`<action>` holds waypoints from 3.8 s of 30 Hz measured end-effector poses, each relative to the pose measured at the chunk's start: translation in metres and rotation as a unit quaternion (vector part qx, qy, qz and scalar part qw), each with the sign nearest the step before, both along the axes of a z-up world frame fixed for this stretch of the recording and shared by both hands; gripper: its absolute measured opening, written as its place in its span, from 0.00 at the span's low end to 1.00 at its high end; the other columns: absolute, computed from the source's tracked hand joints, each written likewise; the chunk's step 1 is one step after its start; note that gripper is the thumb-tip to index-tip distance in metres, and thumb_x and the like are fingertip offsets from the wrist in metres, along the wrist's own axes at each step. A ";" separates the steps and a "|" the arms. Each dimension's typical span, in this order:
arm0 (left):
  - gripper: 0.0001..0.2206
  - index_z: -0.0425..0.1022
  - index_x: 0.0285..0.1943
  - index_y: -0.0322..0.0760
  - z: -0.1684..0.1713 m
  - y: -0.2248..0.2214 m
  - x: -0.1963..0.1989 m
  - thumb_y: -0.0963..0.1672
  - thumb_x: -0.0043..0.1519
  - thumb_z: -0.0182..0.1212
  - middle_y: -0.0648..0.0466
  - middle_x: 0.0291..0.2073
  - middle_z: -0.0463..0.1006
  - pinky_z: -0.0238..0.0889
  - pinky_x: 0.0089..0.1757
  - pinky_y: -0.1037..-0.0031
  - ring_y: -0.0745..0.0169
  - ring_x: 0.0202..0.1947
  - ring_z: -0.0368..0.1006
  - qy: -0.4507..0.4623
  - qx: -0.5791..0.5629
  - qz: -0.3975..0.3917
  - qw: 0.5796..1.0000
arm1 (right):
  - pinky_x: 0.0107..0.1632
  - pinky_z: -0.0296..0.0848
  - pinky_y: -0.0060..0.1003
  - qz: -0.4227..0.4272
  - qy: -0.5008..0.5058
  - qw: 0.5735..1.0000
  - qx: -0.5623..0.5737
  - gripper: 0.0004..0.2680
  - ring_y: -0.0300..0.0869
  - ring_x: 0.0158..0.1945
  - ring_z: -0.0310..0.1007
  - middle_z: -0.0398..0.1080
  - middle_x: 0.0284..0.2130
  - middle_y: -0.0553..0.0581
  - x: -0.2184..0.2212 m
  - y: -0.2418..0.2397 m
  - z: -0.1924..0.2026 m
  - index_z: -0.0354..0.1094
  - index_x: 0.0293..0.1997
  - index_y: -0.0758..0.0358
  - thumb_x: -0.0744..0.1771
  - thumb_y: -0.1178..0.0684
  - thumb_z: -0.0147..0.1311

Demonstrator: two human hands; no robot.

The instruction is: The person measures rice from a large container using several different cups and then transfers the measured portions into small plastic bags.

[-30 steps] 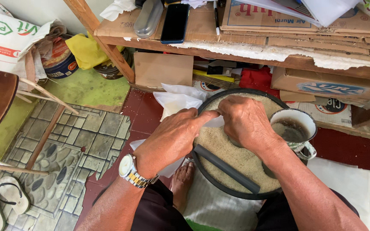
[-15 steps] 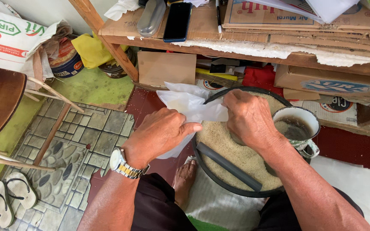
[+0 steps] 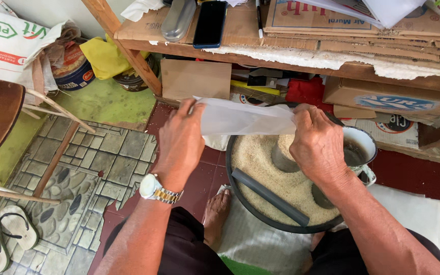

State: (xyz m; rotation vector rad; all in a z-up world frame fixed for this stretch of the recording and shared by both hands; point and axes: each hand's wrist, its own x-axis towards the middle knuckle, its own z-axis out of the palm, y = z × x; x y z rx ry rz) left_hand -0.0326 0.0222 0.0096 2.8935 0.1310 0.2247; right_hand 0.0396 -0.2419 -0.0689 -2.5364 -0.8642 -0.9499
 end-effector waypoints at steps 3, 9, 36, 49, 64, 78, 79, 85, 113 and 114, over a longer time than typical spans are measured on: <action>0.26 0.72 0.64 0.27 0.003 -0.009 -0.006 0.30 0.54 0.58 0.36 0.55 0.73 0.77 0.43 0.43 0.35 0.45 0.79 -0.026 -0.021 -0.035 0.999 | 0.32 0.75 0.50 -0.025 0.049 0.998 0.003 0.02 0.59 0.32 0.76 0.68 0.30 0.61 -0.009 -0.005 -0.011 0.68 0.41 0.64 0.67 0.62 0.53; 0.32 0.58 0.68 0.44 -0.020 -0.003 -0.005 0.30 0.55 0.56 0.42 0.50 0.72 0.73 0.42 0.39 0.34 0.45 0.79 0.034 -0.056 -0.045 0.997 | 0.37 0.74 0.61 -0.103 0.297 0.947 0.070 0.06 0.65 0.34 0.77 0.72 0.26 0.62 -0.004 -0.005 -0.033 0.72 0.40 0.62 0.63 0.54 0.57; 0.23 0.67 0.68 0.28 -0.148 -0.080 0.131 0.34 0.60 0.55 0.28 0.48 0.79 0.75 0.46 0.44 0.27 0.45 0.78 -0.193 -0.261 -0.070 0.943 | 0.40 0.74 0.61 -0.151 0.261 0.940 0.161 0.16 0.72 0.39 0.74 0.74 0.27 0.74 0.019 -0.093 -0.007 0.76 0.53 0.76 0.61 0.68 0.49; 0.17 0.71 0.58 0.24 -0.154 -0.093 0.136 0.45 0.66 0.61 0.39 0.25 0.79 0.76 0.20 0.72 0.52 0.21 0.81 0.144 -0.762 0.169 0.608 | 0.15 0.57 0.31 -0.295 0.481 0.587 0.581 0.02 0.40 0.12 0.66 0.62 0.12 0.60 0.055 -0.105 -0.083 0.70 0.32 0.76 0.62 0.67 0.59; 0.08 0.75 0.46 0.30 -0.229 -0.124 0.143 0.33 0.62 0.58 0.27 0.43 0.80 0.76 0.49 0.37 0.23 0.42 0.79 0.033 -0.921 0.156 0.355 | 0.40 0.86 0.56 -0.078 0.413 0.456 0.784 0.08 0.59 0.36 0.83 0.77 0.34 0.66 0.055 -0.089 -0.073 0.66 0.44 0.61 0.67 0.67 0.42; 0.18 0.74 0.52 0.17 -0.317 -0.141 0.174 0.44 0.67 0.50 0.22 0.43 0.78 0.69 0.55 0.49 0.19 0.51 0.69 0.061 -0.759 0.012 0.648 | 0.29 0.81 0.40 -0.193 0.425 0.733 0.495 0.08 0.54 0.30 0.82 0.78 0.25 0.67 0.038 -0.077 -0.108 0.68 0.27 0.61 0.68 0.61 0.49; 0.18 0.74 0.52 0.17 -0.308 -0.140 0.164 0.44 0.67 0.50 0.22 0.43 0.78 0.69 0.55 0.49 0.19 0.51 0.69 0.065 -0.761 0.013 0.646 | 0.29 0.81 0.40 -0.197 0.425 0.733 0.493 0.08 0.54 0.30 0.82 0.78 0.25 0.67 0.034 -0.075 -0.104 0.68 0.27 0.61 0.68 0.61 0.49; 0.19 0.75 0.56 0.18 -0.288 -0.140 0.140 0.43 0.69 0.46 0.22 0.50 0.76 0.61 0.64 0.49 0.25 0.61 0.68 0.008 -0.432 -0.061 0.900 | 0.36 0.86 0.50 -0.173 0.393 0.768 0.476 0.10 0.67 0.36 0.78 0.72 0.34 0.78 -0.001 -0.065 -0.091 0.75 0.41 0.74 0.71 0.60 0.44; 0.29 0.74 0.58 0.25 -0.235 -0.126 0.102 0.55 0.62 0.54 0.31 0.55 0.75 0.57 0.65 0.60 0.41 0.62 0.70 -0.002 -0.648 0.239 0.723 | 0.37 0.68 0.38 -0.207 0.308 0.799 0.473 0.11 0.37 0.31 0.60 0.66 0.19 0.59 -0.043 0.003 -0.096 0.73 0.34 0.68 0.72 0.53 0.49; 0.29 0.73 0.60 0.25 -0.240 -0.120 0.098 0.55 0.63 0.53 0.31 0.57 0.74 0.56 0.66 0.61 0.40 0.64 0.68 -0.010 -0.638 0.246 0.730 | 0.37 0.69 0.37 -0.195 0.319 0.792 0.484 0.11 0.35 0.32 0.59 0.67 0.19 0.58 -0.045 0.003 -0.120 0.72 0.33 0.67 0.72 0.53 0.49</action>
